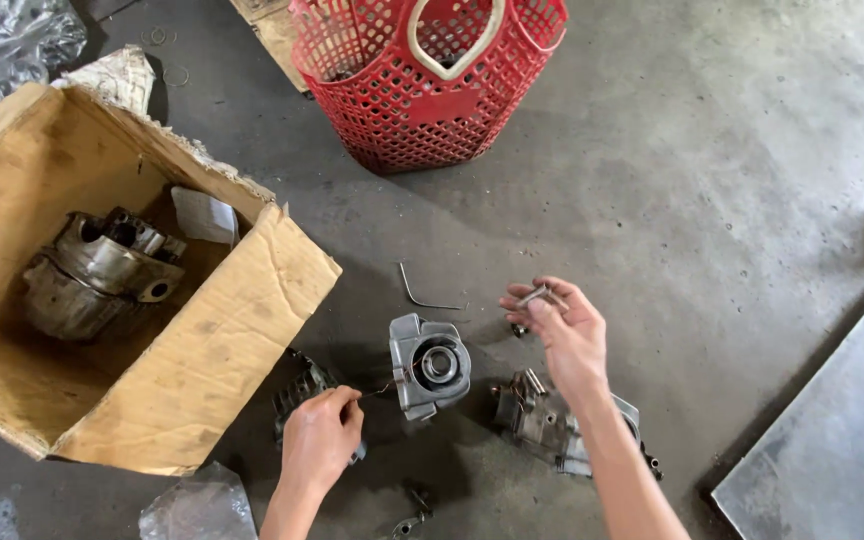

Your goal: The person removes engine components from a cardboard box and disassembles them on the floor. They separate small parts such as bolts and a camshaft, then place the main components back into the box.

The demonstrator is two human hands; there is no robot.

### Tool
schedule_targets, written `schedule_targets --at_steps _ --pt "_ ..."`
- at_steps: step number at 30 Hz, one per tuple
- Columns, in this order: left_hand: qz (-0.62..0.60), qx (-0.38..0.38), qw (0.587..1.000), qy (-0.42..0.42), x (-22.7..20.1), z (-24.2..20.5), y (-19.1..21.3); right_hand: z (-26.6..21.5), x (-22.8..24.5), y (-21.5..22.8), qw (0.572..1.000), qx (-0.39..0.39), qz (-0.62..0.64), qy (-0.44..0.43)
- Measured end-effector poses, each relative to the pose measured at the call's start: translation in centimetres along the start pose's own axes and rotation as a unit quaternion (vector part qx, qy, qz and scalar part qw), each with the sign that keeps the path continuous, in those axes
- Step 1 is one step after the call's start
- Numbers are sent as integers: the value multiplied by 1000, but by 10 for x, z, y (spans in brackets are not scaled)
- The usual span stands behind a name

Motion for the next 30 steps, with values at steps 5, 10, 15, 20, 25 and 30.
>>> schedule_targets --at_steps 5,10,15,20,25,30 --pt "-13 -31 999 -21 4 -4 -4 -20 -9 -13 996 18 -4 90" --pt "-4 -33 999 -23 9 -3 -7 -12 -18 -17 994 -12 102 27" --pt "-6 -30 999 -25 7 -4 -5 -8 -8 -33 995 -45 80 -38" --pt "-16 -38 999 -33 7 -4 -5 -7 -10 -37 995 -28 81 -58" --pt "-22 -42 998 -46 8 -5 -5 -8 -14 -35 998 4 50 -37" --pt "-20 -35 998 -45 5 -5 -4 -16 -5 -45 994 17 -104 -33"
Point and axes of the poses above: each hand's wrist, its own z-axis towards the middle knuckle, its own y-axis out of the back of the hand, x = y × z, the point moved 1 cm from there along z, towards the middle knuckle, and after that the axes turned 7 degrees about -z, right-handed, at the moved point
